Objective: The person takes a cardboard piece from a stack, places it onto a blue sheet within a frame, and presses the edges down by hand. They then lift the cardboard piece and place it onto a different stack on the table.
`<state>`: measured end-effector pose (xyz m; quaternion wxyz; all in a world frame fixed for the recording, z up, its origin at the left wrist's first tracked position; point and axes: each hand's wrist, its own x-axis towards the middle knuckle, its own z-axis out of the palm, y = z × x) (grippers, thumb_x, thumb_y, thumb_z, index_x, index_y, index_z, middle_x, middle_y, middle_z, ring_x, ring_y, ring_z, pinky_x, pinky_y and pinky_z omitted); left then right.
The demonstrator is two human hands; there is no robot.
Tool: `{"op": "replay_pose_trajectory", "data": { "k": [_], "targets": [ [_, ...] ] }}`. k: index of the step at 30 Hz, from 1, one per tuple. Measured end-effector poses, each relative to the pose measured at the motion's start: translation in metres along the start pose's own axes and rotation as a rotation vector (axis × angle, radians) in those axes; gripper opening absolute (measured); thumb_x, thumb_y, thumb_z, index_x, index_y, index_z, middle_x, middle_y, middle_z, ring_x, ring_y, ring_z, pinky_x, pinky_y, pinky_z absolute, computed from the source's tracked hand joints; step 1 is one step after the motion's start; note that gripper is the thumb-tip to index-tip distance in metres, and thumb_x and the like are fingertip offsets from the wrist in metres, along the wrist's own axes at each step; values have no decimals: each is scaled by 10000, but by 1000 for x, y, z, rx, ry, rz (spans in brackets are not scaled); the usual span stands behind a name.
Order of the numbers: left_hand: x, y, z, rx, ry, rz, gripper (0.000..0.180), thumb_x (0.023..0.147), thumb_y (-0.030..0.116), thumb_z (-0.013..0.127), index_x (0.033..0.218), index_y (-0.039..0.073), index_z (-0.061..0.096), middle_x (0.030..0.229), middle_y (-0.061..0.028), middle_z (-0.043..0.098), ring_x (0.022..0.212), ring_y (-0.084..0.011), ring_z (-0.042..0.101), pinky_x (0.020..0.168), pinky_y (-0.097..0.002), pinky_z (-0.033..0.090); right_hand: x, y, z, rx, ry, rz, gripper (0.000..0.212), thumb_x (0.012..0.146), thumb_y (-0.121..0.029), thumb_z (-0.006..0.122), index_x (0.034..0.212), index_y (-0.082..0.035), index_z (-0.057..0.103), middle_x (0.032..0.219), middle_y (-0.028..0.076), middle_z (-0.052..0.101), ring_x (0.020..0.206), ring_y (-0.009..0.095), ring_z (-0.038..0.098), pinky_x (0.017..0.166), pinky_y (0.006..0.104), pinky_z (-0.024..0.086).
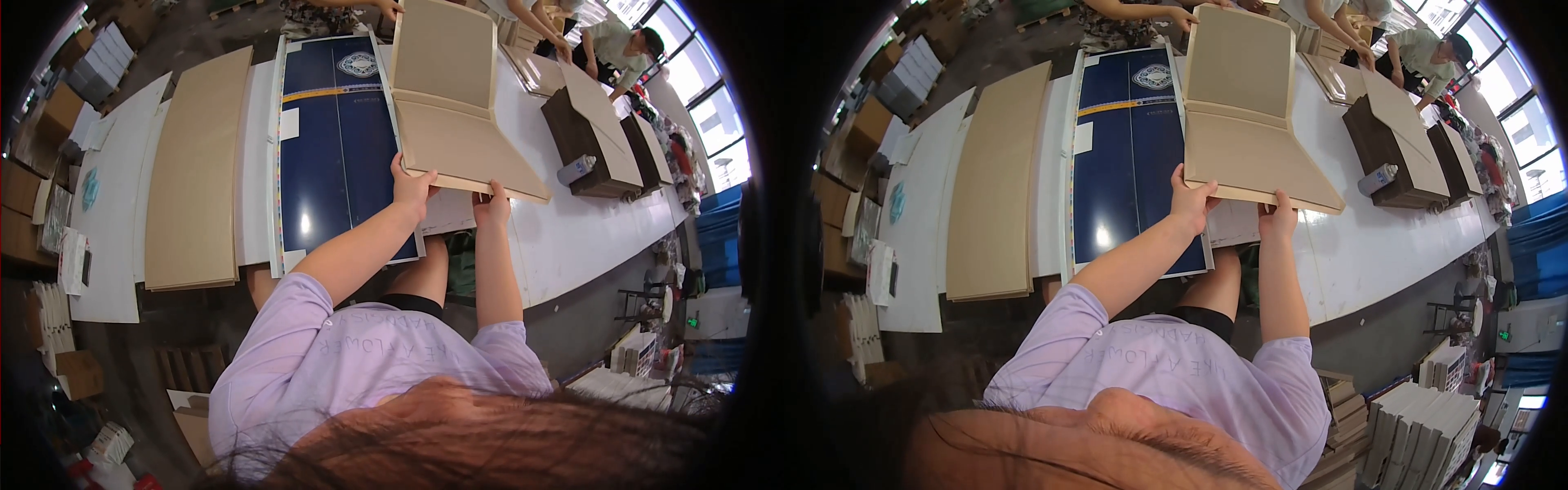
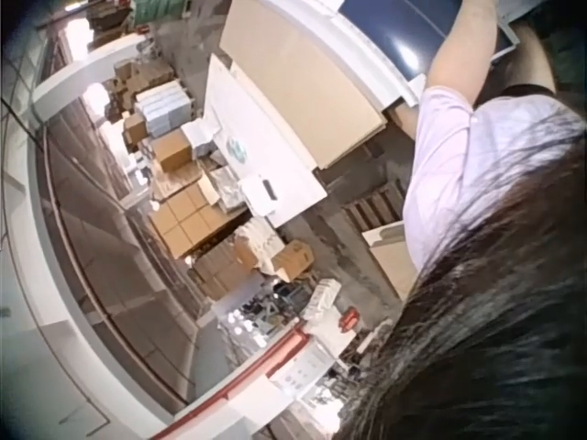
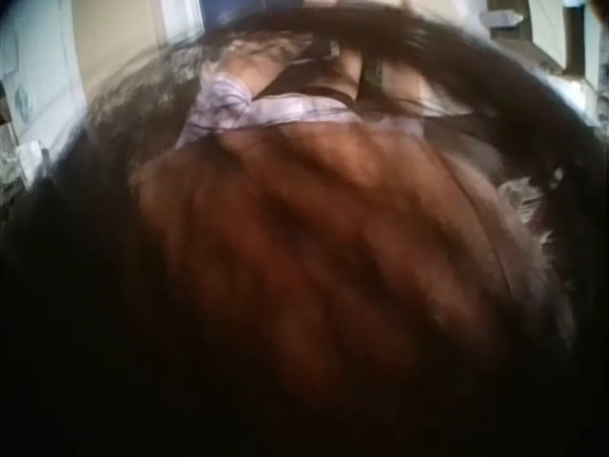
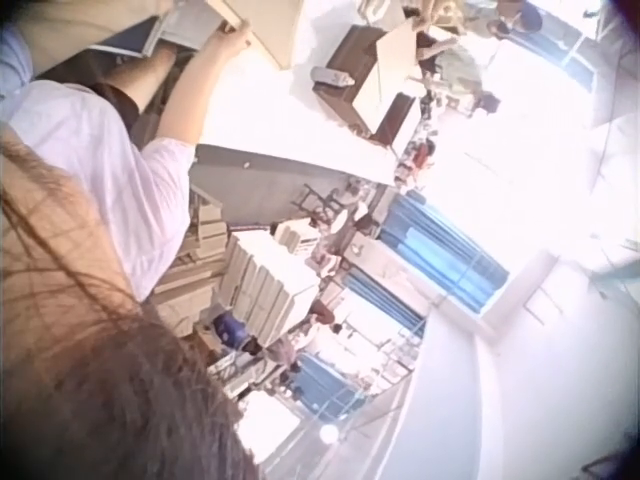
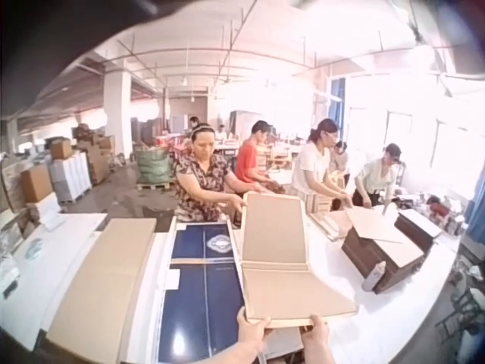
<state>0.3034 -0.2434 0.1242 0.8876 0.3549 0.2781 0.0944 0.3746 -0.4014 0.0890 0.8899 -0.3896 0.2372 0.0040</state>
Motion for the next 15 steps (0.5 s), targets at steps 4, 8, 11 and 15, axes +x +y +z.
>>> {"op": "replay_pose_trajectory", "data": {
  "k": [4,8,11,15],
  "targets": [
    [-7,-5,-16,74,-1,-1,803,802,-82,587,1396,232,148,1309,-87,368,1121,-251,483,849,-419,501,9,-17,-32,349,-107,191,315,868,-123,574,1172,-98,495,1165,60,546,1067,234,527,912,434,423],
    [-29,1,-22,139,-108,119,815,790,-92,596,1394,230,153,1312,-97,362,1126,-248,480,830,-400,519,41,-26,-74,258,48,15,309,857,-97,510,1157,-29,493,1137,109,579,1067,264,572,895,428,499],
    [-53,17,-32,117,-165,252,816,783,-93,606,1392,230,170,1310,-95,365,1128,-244,485,813,-382,537,22,-23,-73,215,-25,49,344,844,-74,480,1182,-13,477,1129,120,585,1048,273,588,874,413,525],
    [-85,48,-87,69,-136,330,815,773,-92,613,1403,218,198,1291,-83,392,1127,-230,498,800,-354,551,-79,-27,-40,249,-355,189,362,865,-95,473,1225,-58,482,1163,92,588,1026,262,606,858,375,531]
  ]
}}
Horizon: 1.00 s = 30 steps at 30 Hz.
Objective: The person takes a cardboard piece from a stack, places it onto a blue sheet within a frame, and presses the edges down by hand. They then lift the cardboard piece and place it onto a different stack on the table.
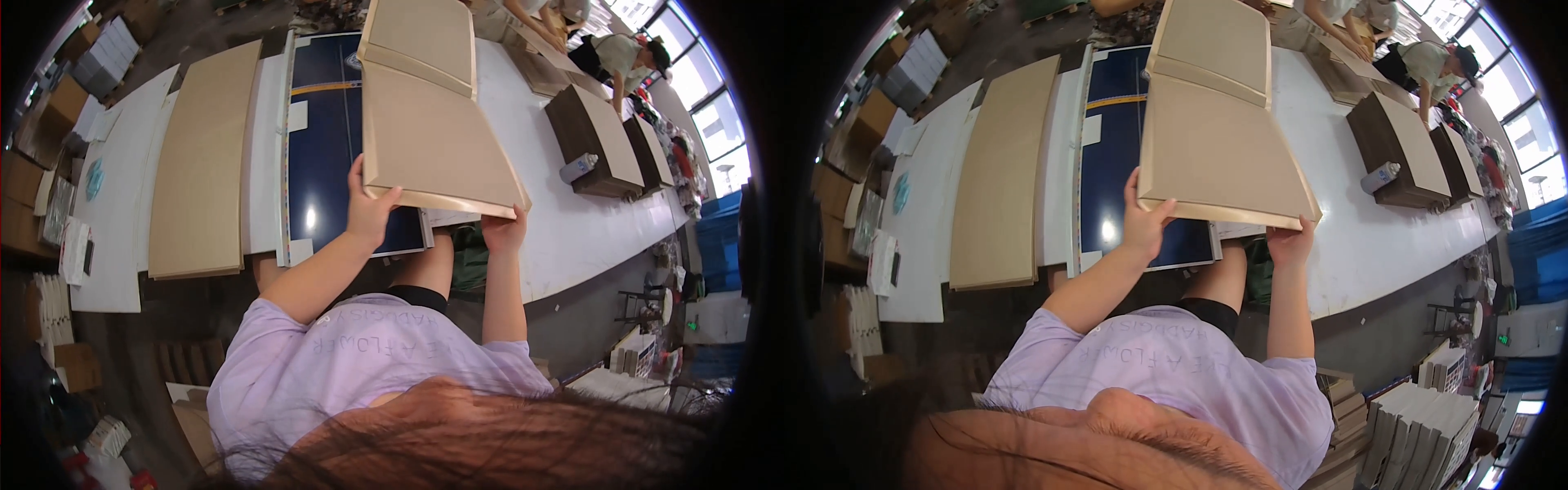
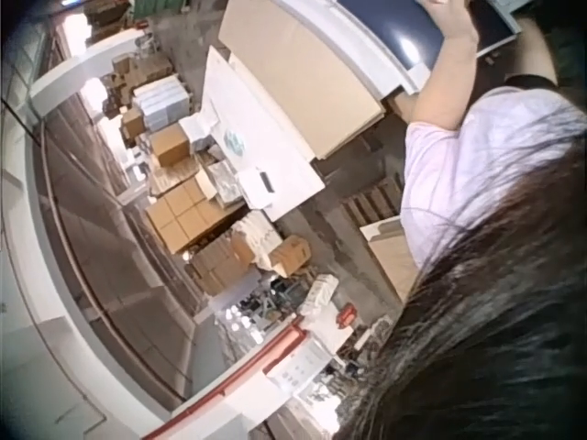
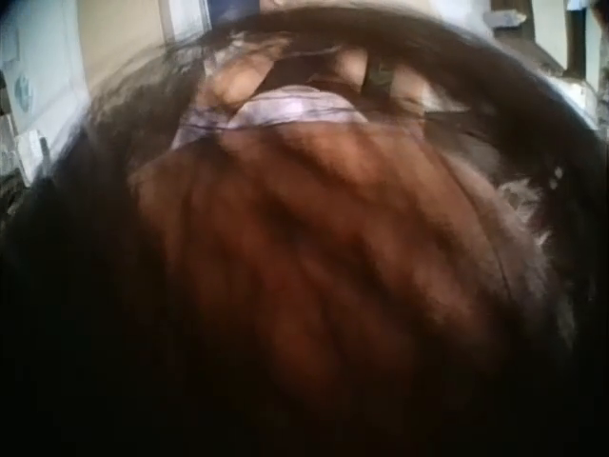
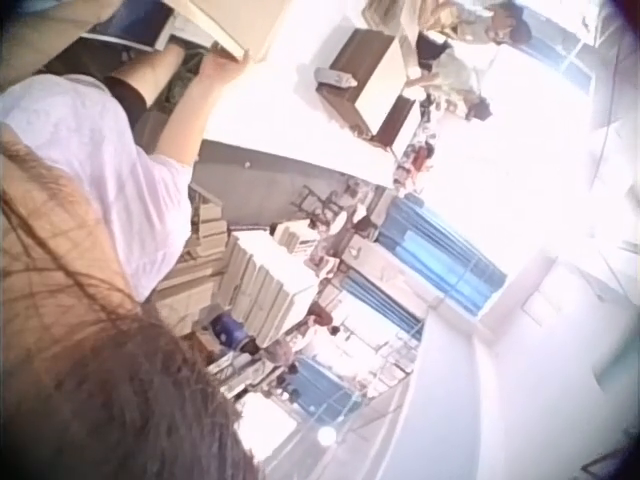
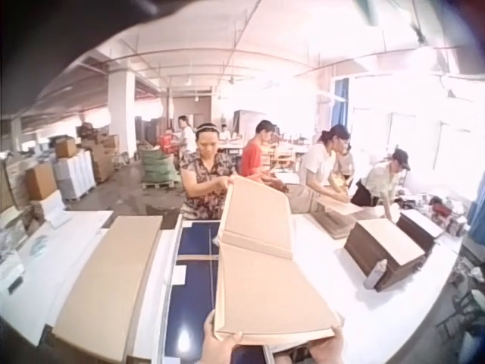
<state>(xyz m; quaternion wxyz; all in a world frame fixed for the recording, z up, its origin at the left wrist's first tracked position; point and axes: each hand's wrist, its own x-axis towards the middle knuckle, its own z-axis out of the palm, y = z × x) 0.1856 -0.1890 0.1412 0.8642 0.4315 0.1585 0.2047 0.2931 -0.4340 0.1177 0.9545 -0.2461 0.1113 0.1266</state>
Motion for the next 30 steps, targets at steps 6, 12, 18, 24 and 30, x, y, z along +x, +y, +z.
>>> {"op": "replay_pose_trajectory", "data": {
  "k": [6,12,18,24,30],
  "targets": [
    [-45,38,-124,15,138,14,792,778,-104,599,1401,224,235,1256,-60,457,1082,-201,534,770,-321,537,-24,74,-33,-333,64,203,408,870,-73,556,1265,-67,454,1163,88,575,1023,241,598,811,376,532],
    [-35,-16,-252,223,342,-262,678,809,-49,615,1371,111,272,1122,-97,525,910,-187,574,665,-294,501,17,135,-87,-902,-15,443,377,825,-86,663,1174,-59,522,1049,76,611,922,204,615,664,345,516],
    [-10,-7,-278,990,375,-121,725,787,337,713,1332,24,353,1045,-168,599,878,-245,619,760,-367,499,29,127,-74,-878,-45,464,346,828,-79,658,1145,-42,526,981,84,625,838,198,635,652,346,552],
    [39,18,-228,1659,280,-185,551,849,380,590,1229,19,418,976,-223,638,935,-360,627,775,-454,503,35,120,-72,-838,-55,518,334,838,-79,650,1143,-40,521,967,82,625,797,194,643,597,307,553],
    [50,19,-230,1712,337,-290,333,898,224,485,1129,-9,430,936,-229,647,862,-391,640,741,-477,507,34,118,-77,-799,-72,534,338,839,-74,647,1151,-50,519,968,67,626,802,182,642,596,300,543]
  ]
}}
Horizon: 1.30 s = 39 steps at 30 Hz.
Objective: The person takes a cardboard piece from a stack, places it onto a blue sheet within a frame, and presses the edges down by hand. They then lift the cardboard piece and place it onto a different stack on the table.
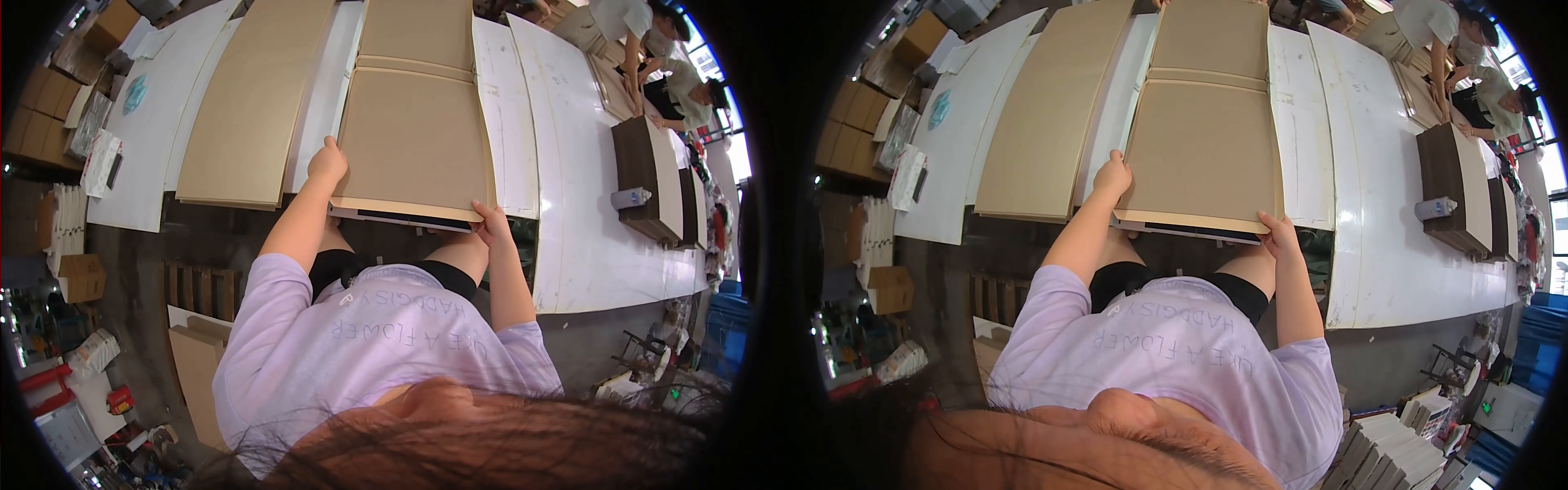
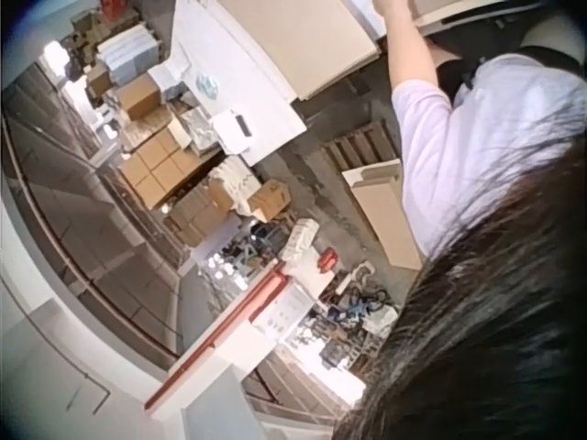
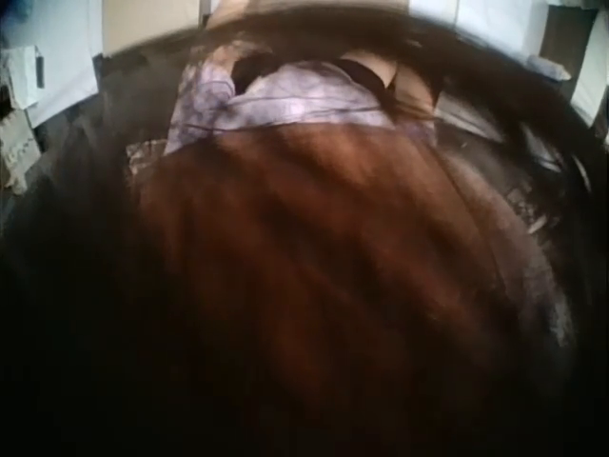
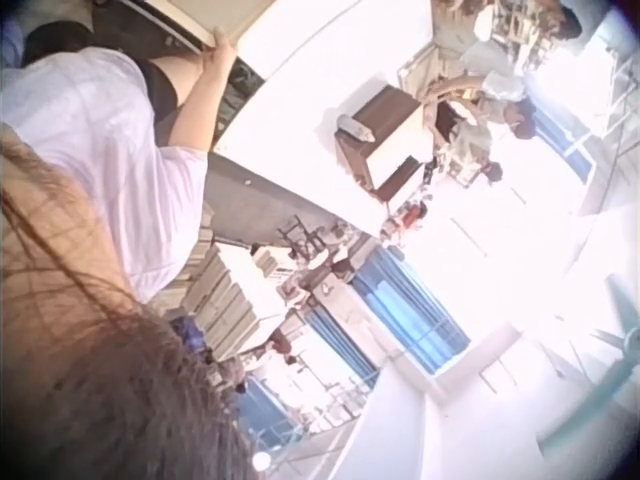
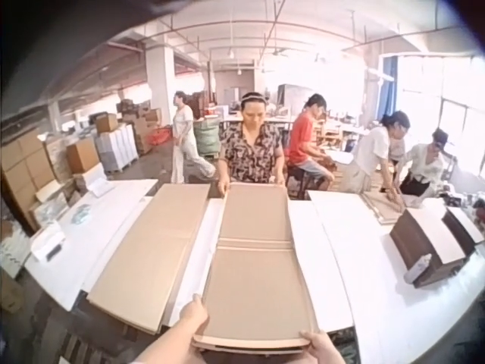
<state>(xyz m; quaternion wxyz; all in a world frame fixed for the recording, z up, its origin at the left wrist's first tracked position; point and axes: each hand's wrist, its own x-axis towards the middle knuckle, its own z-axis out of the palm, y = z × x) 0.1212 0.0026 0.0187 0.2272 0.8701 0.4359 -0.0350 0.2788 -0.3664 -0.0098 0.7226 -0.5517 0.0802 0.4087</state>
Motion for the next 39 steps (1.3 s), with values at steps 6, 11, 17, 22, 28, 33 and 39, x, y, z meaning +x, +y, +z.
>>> {"op": "replay_pose_trajectory", "data": {
  "k": [6,11,17,22,28,33,39],
  "targets": [
    [-13,-22,-9,-221,-277,-7,468,803,57,540,1246,-9,408,909,-211,648,777,-311,665,583,-406,535,-5,6,-10,-9,-68,-7,329,845,-73,636,1151,-47,516,970,66,630,803,179,642,597,306,540],
    [-37,-38,-17,-409,-304,-40,520,786,-4,529,1284,-14,381,894,-194,638,731,-254,658,526,-350,532,-13,3,0,-13,-35,-14,303,854,-74,624,1137,-39,522,976,68,630,823,190,641,636,316,542],
    [-36,-66,-1,-890,-343,-145,561,817,25,555,1335,88,350,953,-207,629,823,-268,657,613,-361,545,-8,8,-8,-34,-40,-8,373,848,-78,634,1185,-23,485,1013,101,611,848,196,637,654,312,541],
    [-54,-74,19,-365,-129,330,529,830,86,599,1319,130,402,1072,-222,613,970,-362,614,836,-423,491,-17,8,14,-473,183,-133,586,779,-92,670,1296,-63,394,1036,121,588,821,194,622,576,294,534],
    [-66,-29,-3,50,-147,265,393,845,164,582,1226,84,528,1065,-195,623,986,-355,599,835,-428,488,-23,-10,21,-1103,175,-257,769,757,-234,645,1428,-159,278,835,193,653,680,247,653,595,352,527],
    [-48,-3,-2,554,-545,97,429,865,267,550,1259,101,518,1170,-128,607,1085,-283,574,889,-421,467,-19,-24,45,-1775,154,-24,728,777,-328,645,1410,-181,319,925,157,671,784,265,671,662,382,539],
    [-43,-2,46,626,105,640,528,892,377,506,1337,98,452,1425,-69,401,1377,-268,254,1085,-563,203,10,-15,62,-2028,175,-111,561,785,-331,616,1289,-124,484,950,141,683,901,289,664,750,406,528]
  ]
}}
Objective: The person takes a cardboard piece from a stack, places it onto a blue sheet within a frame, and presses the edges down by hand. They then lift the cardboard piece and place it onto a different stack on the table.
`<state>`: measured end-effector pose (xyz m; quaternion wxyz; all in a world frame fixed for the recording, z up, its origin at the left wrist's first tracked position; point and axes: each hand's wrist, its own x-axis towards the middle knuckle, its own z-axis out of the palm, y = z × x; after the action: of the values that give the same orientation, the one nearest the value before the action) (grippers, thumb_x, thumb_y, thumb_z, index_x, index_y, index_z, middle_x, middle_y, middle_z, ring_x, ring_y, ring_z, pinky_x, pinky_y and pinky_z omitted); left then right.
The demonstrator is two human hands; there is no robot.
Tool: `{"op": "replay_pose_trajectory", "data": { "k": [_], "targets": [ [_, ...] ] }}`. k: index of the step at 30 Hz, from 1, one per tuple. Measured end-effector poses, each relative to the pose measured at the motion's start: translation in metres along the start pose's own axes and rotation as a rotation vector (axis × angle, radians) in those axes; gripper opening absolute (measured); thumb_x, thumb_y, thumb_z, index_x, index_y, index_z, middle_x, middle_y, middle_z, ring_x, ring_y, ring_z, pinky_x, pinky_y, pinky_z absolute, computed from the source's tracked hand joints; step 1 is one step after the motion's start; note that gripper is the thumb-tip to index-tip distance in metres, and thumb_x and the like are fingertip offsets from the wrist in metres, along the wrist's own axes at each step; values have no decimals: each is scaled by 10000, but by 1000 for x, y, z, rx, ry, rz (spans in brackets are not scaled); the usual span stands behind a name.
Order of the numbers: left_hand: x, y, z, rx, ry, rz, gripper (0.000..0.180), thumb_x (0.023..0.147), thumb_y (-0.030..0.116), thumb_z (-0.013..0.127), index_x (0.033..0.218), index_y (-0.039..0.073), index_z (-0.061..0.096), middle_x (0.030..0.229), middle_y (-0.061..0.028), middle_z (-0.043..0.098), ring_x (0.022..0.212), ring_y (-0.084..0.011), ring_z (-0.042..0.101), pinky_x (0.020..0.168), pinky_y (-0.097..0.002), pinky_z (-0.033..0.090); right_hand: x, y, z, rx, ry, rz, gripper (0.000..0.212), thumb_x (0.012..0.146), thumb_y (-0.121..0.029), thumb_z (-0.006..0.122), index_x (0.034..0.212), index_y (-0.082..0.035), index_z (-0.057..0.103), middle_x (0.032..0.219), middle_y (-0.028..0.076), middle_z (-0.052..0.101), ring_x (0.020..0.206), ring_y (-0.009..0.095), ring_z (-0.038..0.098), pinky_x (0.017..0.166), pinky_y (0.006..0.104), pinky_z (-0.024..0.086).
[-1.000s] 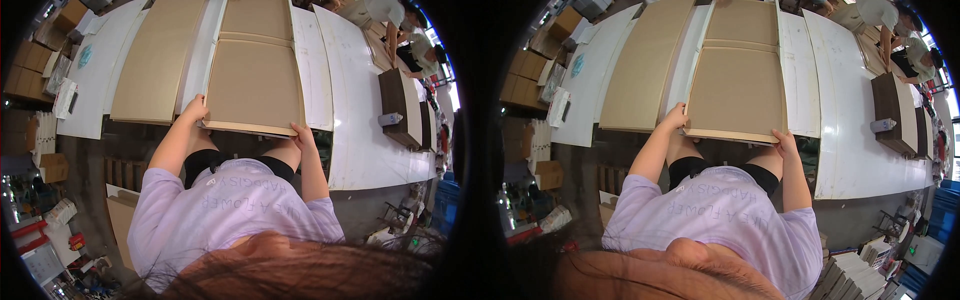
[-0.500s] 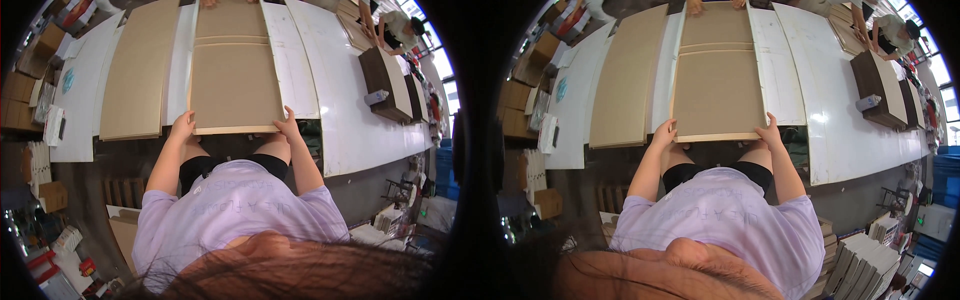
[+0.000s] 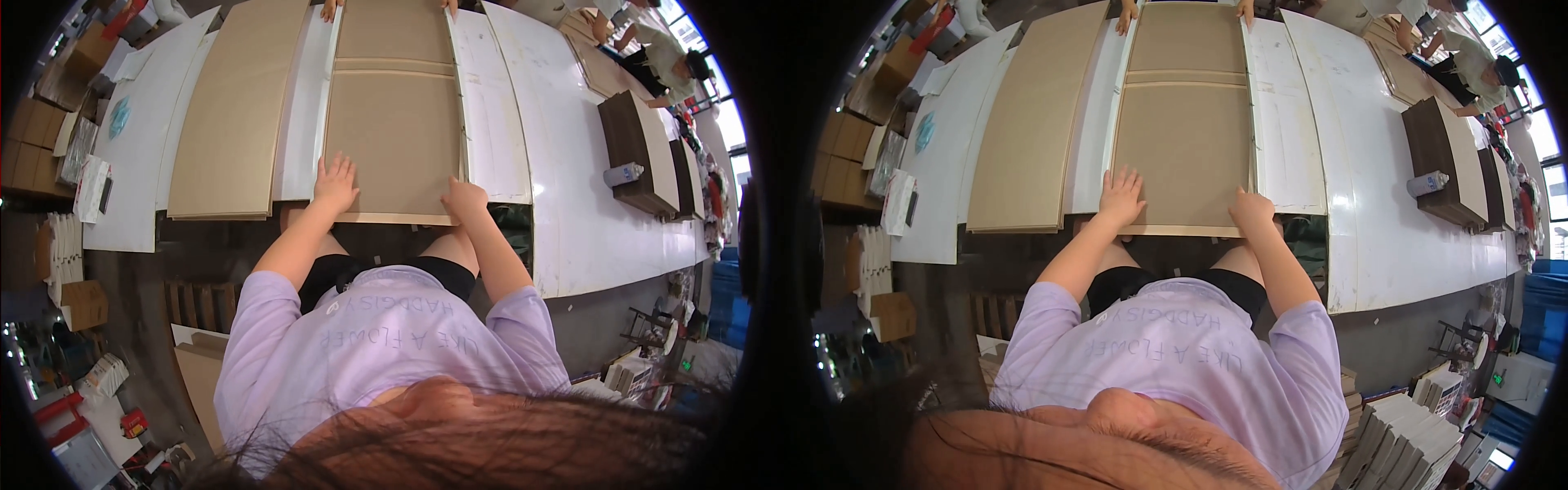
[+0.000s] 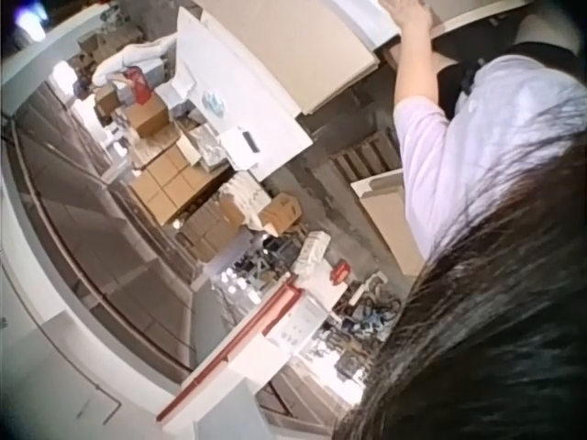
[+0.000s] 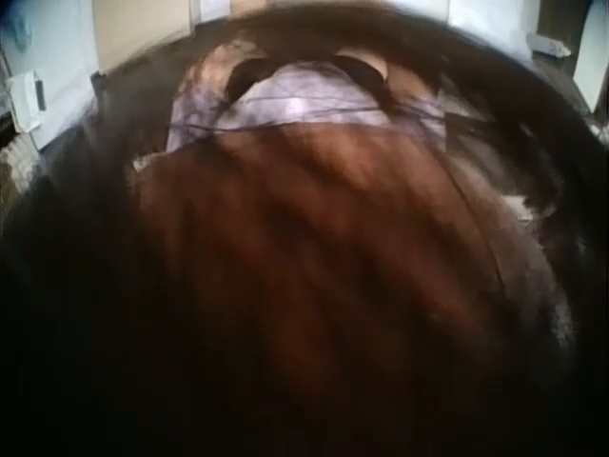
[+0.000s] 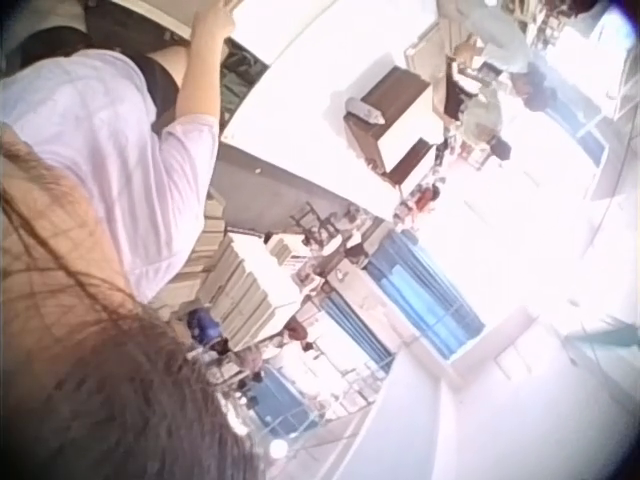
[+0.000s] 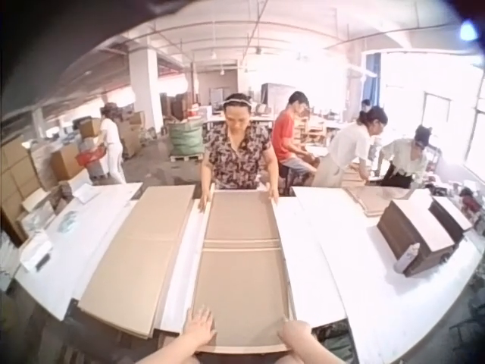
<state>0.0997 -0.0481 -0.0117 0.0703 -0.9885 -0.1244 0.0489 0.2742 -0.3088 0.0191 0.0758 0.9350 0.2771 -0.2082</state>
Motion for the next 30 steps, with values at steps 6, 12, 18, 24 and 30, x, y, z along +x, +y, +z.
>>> {"op": "replay_pose_trajectory", "data": {
  "k": [6,12,18,24,30],
  "targets": [
    [9,-11,-40,-73,-405,-58,646,906,413,479,1434,93,286,1489,-81,298,1420,-275,131,1103,-593,70,24,9,-12,35,-63,-99,392,840,-327,553,1149,-92,605,969,122,682,929,315,649,768,405,520],
    [17,-87,109,-834,217,-447,662,941,469,373,1458,82,226,1526,-124,196,1427,-314,71,1089,-602,16,91,115,86,717,433,-103,478,919,-388,441,1313,-123,490,1302,116,511,1246,322,424,997,424,348],
    [21,-65,105,-952,69,-341,653,963,456,313,1479,95,143,1547,-105,127,1430,-318,29,1105,-538,-34,79,85,68,518,222,-90,672,889,-451,489,1455,-157,277,1545,60,170,1436,264,42,1109,510,-9],
    [35,-26,73,-539,237,-327,645,917,343,466,1443,50,235,1481,-242,208,1348,-403,256,1064,-542,246,84,87,70,621,207,-114,706,841,-404,541,1450,-152,288,1545,51,177,1435,293,30,1106,514,-23],
    [31,-18,52,-422,185,-373,646,890,348,512,1441,107,275,1480,-217,229,1338,-406,278,1056,-549,267,78,63,34,567,300,-97,713,784,-264,588,1435,-161,317,1498,103,276,1406,329,160,1094,544,131]
  ]
}}
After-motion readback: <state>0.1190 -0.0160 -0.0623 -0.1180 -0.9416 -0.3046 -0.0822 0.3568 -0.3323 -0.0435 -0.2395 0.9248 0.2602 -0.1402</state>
